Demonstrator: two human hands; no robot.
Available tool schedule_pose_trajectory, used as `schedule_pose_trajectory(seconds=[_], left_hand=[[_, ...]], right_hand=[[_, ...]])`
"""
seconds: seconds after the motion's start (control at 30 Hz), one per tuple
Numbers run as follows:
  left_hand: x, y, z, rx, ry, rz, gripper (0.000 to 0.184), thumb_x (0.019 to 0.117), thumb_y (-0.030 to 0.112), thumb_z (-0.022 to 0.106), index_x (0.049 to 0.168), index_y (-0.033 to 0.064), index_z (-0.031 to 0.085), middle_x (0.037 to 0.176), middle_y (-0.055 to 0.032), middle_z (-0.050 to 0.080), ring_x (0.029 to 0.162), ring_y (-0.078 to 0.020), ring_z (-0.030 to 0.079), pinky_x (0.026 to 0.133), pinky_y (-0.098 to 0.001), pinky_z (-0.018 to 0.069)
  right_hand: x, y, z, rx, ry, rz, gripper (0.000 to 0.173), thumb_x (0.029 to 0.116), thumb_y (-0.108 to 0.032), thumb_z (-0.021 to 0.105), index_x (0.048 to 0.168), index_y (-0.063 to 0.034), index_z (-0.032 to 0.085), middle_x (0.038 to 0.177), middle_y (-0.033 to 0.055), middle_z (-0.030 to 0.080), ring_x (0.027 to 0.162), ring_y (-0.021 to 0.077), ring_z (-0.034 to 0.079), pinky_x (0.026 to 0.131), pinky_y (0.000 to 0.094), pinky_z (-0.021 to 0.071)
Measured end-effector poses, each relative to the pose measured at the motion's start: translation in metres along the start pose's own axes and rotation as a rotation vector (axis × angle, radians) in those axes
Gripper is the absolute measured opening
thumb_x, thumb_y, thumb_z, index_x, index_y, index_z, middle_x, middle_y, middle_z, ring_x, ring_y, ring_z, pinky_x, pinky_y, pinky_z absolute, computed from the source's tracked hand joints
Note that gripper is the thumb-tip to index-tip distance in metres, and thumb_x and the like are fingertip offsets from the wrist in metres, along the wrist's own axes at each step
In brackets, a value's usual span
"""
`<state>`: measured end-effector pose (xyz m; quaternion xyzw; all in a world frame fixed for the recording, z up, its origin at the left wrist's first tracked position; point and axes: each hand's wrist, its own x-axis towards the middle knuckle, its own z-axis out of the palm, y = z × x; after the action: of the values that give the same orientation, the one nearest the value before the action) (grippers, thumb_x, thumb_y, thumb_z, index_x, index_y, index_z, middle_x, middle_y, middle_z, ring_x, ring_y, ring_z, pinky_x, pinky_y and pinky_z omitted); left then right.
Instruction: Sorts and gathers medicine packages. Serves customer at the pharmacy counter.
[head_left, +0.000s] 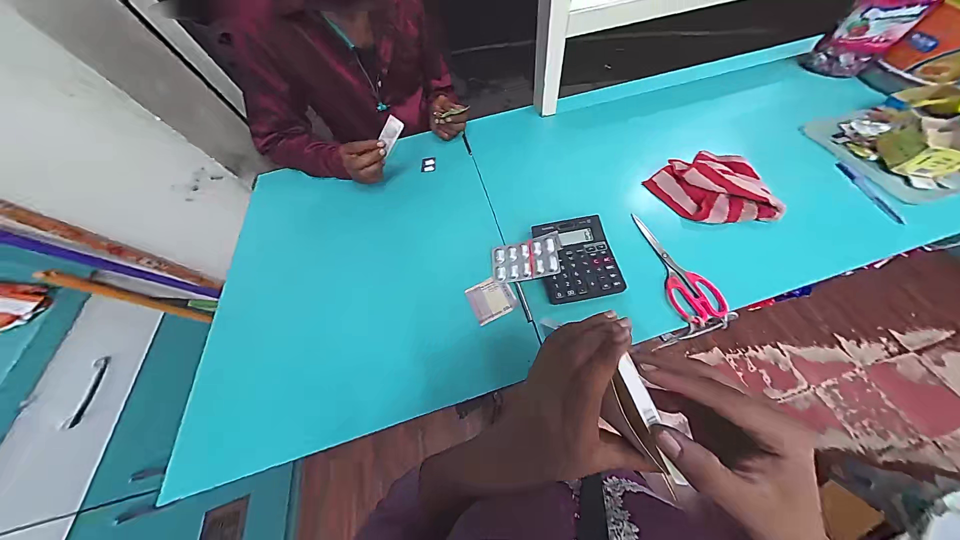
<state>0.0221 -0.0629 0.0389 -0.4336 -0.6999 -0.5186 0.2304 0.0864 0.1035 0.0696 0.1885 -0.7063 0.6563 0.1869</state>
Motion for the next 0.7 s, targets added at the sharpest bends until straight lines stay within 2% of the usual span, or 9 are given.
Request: schedule_pose_trajectory(seconds=[0.1,0.2,0.3,0.43,0.5,0.57,0.6,0.67,0.7], left_hand=[[-0.009,0.001,-0.015,0.27,0.066,-0.017,0.067,0.0942,0.052,0.065,0.143,0.0137,0.039,0.144,-0.0048,0.053,0.136,-0.0148,0.047,0.115,-0.0294,0.0314],[-0.025,-0.007,-0.025,0.491,0.116,-0.052,0.055,0.092,0.055,0.066,0.127,0.0175,0.045,0.138,-0.0017,0.056,0.127,-0.0139,0.051,0.107,-0.0288,0.0329],[-0.044,-0.012,-0.038,0.548,0.156,-0.114,0.069,0.0921,0.054,0.067,0.142,0.015,0.038,0.143,-0.0064,0.055,0.129,-0.0165,0.053,0.107,-0.0324,0.0366],[-0.061,-0.012,-0.06,0.386,0.24,-0.318,0.087,0.0864,0.064,0.068,0.152,0.0168,0.035,0.143,-0.0074,0.053,0.13,-0.0134,0.05,0.109,-0.0287,0.0366],[-0.063,-0.012,-0.071,0.226,0.328,-0.408,0.105,0.074,0.06,0.082,0.156,0.0206,0.031,0.146,-0.0024,0.053,0.13,-0.0082,0.051,0.109,-0.0245,0.0413],[-0.066,-0.016,-0.082,0.047,0.401,-0.481,0.122,0.0696,0.06,0.086,0.158,0.0026,0.024,0.142,-0.0052,0.055,0.12,-0.0044,0.055,0.098,-0.0193,0.0472],[-0.069,-0.018,-0.091,-0.075,0.391,-0.55,0.131,0.0693,0.058,0.086,0.156,-0.0094,0.014,0.138,-0.0075,0.055,0.112,-0.0023,0.055,0.09,-0.0166,0.0484],[-0.08,-0.025,-0.108,-0.397,0.341,-0.728,0.13,0.0711,0.038,0.082,0.155,-0.0112,-0.004,0.133,-0.0036,0.056,0.104,-0.003,0.059,0.081,-0.0169,0.0515],[-0.088,-0.029,-0.114,-0.524,0.297,-0.793,0.132,0.0749,0.046,0.08,0.155,-0.009,-0.009,0.131,-0.0005,0.056,0.105,-0.004,0.06,0.083,-0.0184,0.0524]], right_hand=[[0.009,0.01,0.018,0.012,0.008,-0.007,0.029,0.0951,-0.016,0.071,0.124,-0.0206,0.073,0.124,-0.0093,0.072,0.102,0.0005,0.071,0.081,0.0165,0.0609],[0.019,0.034,0.039,0.119,0.031,0.106,0.022,0.0921,-0.007,0.071,0.111,-0.0168,0.075,0.109,-0.0091,0.076,0.085,-0.0014,0.072,0.071,0.0159,0.0612],[0.024,0.05,0.055,0.104,-0.138,0.016,0.015,0.0986,-0.016,0.068,0.111,-0.0106,0.075,0.118,-0.0005,0.074,0.104,0.0032,0.07,0.086,0.0186,0.0597],[0.043,0.051,0.065,0.048,-0.53,-0.101,0.045,0.1074,-0.039,0.05,0.13,-0.0038,0.067,0.139,0.0133,0.063,0.129,0.0137,0.058,0.107,0.0275,0.0488],[0.069,0.06,0.059,-0.04,-0.658,-0.101,0.049,0.1072,-0.046,0.046,0.13,-0.009,0.069,0.141,0.0104,0.063,0.133,0.0158,0.056,0.111,0.0333,0.0484],[0.105,0.086,0.045,-0.4,-0.623,-0.141,0.049,0.1013,-0.046,0.057,0.132,-0.0104,0.069,0.14,0.011,0.064,0.133,0.0235,0.058,0.108,0.0433,0.0493],[0.124,0.104,0.037,-0.628,-0.638,-0.132,0.056,0.0957,-0.047,0.065,0.138,-0.01,0.065,0.143,0.0159,0.06,0.134,0.0339,0.054,0.107,0.0548,0.0466],[0.156,0.127,0.028,-0.953,-0.762,0.055,0.074,0.0892,-0.042,0.077,0.151,-0.0103,0.051,0.148,0.0229,0.053,0.141,0.0466,0.043,0.113,0.0706,0.0283],[0.166,0.131,0.03,-1.043,-0.831,0.159,0.08,0.0892,-0.037,0.079,0.156,-0.0128,0.043,0.147,0.0228,0.054,0.142,0.0463,0.041,0.115,0.0725,0.0205]])
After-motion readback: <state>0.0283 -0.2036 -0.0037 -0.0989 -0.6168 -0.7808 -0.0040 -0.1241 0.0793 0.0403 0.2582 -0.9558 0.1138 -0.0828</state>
